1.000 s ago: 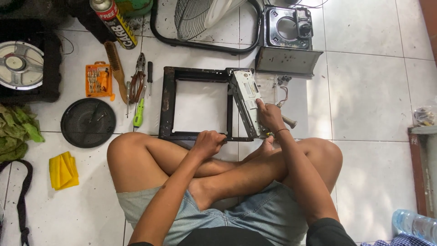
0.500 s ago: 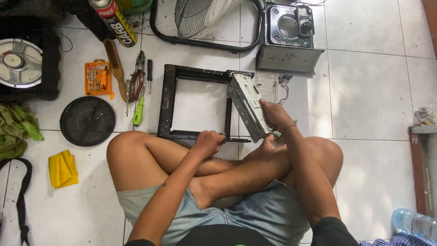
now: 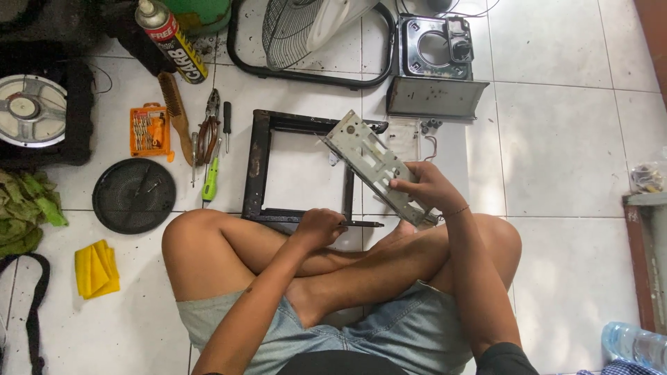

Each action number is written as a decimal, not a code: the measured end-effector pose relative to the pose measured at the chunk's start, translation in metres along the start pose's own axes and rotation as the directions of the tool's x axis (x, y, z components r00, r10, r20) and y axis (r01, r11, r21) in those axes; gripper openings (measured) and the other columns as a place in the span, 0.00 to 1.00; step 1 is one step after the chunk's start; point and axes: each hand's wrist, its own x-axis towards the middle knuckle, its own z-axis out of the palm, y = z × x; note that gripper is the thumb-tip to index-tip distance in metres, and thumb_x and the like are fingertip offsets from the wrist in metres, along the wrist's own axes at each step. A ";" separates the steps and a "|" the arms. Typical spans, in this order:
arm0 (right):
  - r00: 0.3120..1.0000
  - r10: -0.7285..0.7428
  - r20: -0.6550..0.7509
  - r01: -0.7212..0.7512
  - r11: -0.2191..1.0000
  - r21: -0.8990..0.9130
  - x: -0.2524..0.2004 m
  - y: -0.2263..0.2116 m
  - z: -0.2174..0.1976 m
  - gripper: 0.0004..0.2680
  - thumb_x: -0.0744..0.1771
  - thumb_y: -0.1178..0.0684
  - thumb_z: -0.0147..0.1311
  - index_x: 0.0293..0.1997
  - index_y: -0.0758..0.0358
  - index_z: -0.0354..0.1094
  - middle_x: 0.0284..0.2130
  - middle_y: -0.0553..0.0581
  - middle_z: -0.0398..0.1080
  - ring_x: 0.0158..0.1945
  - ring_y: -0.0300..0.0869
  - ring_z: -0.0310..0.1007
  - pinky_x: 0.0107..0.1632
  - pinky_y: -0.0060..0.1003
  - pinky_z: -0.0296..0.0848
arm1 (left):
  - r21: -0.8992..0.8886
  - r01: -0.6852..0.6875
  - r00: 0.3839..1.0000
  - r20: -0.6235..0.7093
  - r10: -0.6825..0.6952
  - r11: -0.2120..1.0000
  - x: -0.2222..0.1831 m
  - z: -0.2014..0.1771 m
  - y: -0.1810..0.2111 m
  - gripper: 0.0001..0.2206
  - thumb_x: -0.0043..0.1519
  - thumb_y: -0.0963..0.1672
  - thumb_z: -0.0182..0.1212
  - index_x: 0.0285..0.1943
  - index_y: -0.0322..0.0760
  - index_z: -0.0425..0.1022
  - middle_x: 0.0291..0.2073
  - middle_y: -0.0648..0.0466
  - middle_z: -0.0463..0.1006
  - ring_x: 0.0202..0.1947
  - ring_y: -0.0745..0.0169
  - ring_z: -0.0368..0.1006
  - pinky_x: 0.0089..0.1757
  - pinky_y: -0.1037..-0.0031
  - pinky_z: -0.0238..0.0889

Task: Disassembling an electronic device by removing screws and detaching the chassis components.

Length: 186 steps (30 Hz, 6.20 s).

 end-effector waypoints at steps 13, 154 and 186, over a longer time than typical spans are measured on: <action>0.576 -0.762 0.295 0.468 0.012 -0.884 0.000 0.014 0.105 0.05 0.65 0.52 0.60 0.30 0.51 0.67 0.19 0.49 0.66 0.25 0.42 0.67 0.30 0.35 0.67 | -0.869 -0.272 0.875 -0.044 -0.483 -0.413 -0.010 0.047 -0.038 0.23 0.60 0.51 0.71 0.43 0.21 0.76 0.51 0.31 0.79 0.55 0.32 0.75 0.61 0.42 0.63; 0.961 0.228 -0.156 -0.271 0.667 -0.695 0.022 0.041 0.041 0.12 0.65 0.41 0.59 0.51 0.47 0.77 0.40 0.55 0.81 0.50 0.55 0.79 0.51 0.53 0.77 | -0.911 0.223 0.494 -0.200 -0.846 0.346 -0.021 -0.033 -0.173 0.29 0.43 0.36 0.64 0.57 0.21 0.63 0.37 0.40 0.72 0.39 0.47 0.74 0.34 0.60 0.70; 0.836 0.424 -0.350 -0.495 0.305 -0.814 0.011 0.068 0.002 0.14 0.63 0.43 0.63 0.48 0.57 0.80 0.44 0.66 0.79 0.50 0.60 0.79 0.51 0.59 0.76 | -0.819 0.360 0.395 -0.300 -0.868 0.447 -0.018 -0.020 -0.186 0.13 0.52 0.41 0.67 0.42 0.24 0.77 0.29 0.41 0.77 0.34 0.50 0.77 0.31 0.59 0.69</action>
